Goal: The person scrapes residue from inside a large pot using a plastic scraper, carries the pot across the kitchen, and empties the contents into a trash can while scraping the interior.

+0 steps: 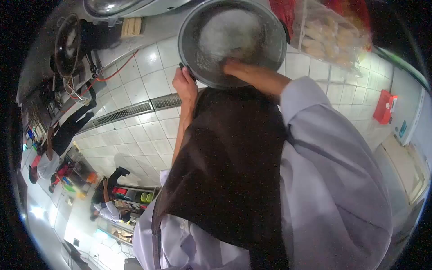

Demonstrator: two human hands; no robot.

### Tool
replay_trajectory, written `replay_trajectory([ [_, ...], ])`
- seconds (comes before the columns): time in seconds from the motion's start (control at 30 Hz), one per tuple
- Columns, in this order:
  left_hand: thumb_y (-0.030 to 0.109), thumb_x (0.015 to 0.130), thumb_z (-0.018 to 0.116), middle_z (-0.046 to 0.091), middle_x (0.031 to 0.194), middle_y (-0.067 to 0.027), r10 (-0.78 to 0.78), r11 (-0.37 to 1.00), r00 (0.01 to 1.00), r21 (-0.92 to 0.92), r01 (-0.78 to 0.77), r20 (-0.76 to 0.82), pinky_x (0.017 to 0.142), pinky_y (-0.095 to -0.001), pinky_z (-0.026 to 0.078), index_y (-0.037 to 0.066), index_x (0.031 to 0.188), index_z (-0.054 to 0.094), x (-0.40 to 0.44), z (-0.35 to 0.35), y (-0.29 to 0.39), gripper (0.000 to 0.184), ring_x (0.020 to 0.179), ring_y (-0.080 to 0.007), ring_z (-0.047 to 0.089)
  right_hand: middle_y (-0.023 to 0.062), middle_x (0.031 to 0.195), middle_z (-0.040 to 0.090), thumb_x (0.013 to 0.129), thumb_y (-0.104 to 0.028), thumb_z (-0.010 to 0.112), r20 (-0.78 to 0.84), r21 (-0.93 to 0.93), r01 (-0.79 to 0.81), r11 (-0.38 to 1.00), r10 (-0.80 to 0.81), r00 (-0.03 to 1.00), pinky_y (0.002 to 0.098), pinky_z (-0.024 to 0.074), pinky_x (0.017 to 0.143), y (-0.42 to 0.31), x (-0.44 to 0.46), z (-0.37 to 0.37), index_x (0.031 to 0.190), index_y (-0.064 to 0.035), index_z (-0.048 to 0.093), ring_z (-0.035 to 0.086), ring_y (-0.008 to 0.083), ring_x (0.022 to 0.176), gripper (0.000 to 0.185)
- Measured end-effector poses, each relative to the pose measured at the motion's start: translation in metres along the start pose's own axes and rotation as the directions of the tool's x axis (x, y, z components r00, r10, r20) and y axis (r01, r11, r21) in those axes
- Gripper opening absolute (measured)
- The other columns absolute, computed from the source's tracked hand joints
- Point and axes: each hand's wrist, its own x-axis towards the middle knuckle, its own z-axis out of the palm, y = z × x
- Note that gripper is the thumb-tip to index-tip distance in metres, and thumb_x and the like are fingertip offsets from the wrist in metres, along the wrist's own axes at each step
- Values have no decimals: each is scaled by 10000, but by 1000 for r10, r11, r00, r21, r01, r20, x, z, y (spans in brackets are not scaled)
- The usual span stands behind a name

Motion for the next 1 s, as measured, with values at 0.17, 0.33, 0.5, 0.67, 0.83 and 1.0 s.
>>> replay_trajectory([
  [0.17, 187, 946, 464, 498, 586, -211, -80, 997, 997, -25, 80, -20, 515, -464, 359, -20, 713, 485, 16, 1, -1, 312, 529, -396, 484, 191, 1007, 673, 870, -129, 446, 832, -3, -569, 823, 317, 455, 472, 509, 734, 12, 112, -67, 1063, -25, 657, 641, 382, 925, 304],
  [0.33, 201, 928, 508, 503, 624, -209, 107, 994, 986, 36, -103, -127, 534, -459, 366, -19, 721, 501, 70, -5, -10, 302, 562, -402, 477, 184, 1144, 634, 790, -143, 577, 791, 150, -272, 951, 50, 610, 444, 519, 815, 43, 23, -64, 1066, -48, 674, 643, 342, 966, 308],
  [0.5, 185, 885, 569, 532, 915, -192, 223, 973, 975, 52, -223, 17, 677, -476, 434, 13, 899, 544, 118, -18, 21, 174, 811, -407, 543, 158, 841, 687, 782, -122, 579, 852, -120, 476, 871, -155, 500, 400, 562, 694, 14, 178, -192, 884, -64, 714, 688, 301, 780, 179],
  [0.67, 149, 849, 613, 567, 1090, -158, 484, 828, 875, -332, -451, 18, 791, -458, 488, 102, 1189, 523, 165, -16, 48, 354, 979, -388, 576, 137, 779, 688, 790, -105, 569, 836, -199, 567, 799, -163, 523, 387, 568, 628, 44, 250, -238, 809, -61, 712, 696, 296, 755, 151],
  [0.83, 251, 906, 552, 583, 1135, -142, 240, 971, 964, -16, -240, 114, 809, -429, 481, 111, 1185, 553, 124, -6, 25, 312, 1029, -355, 578, 125, 805, 697, 820, -106, 561, 890, -290, 639, 713, -45, 454, 370, 571, 651, 78, 209, -245, 802, -65, 713, 698, 282, 768, 158],
  [1.0, 291, 917, 519, 603, 1050, -141, 198, 979, 976, 30, -201, 94, 778, -447, 478, 87, 1090, 607, 116, 5, 22, 282, 937, -374, 587, 118, 795, 698, 834, -106, 555, 894, -325, 656, 681, -3, 447, 360, 573, 647, 82, 207, -241, 797, -77, 717, 698, 255, 793, 168],
])
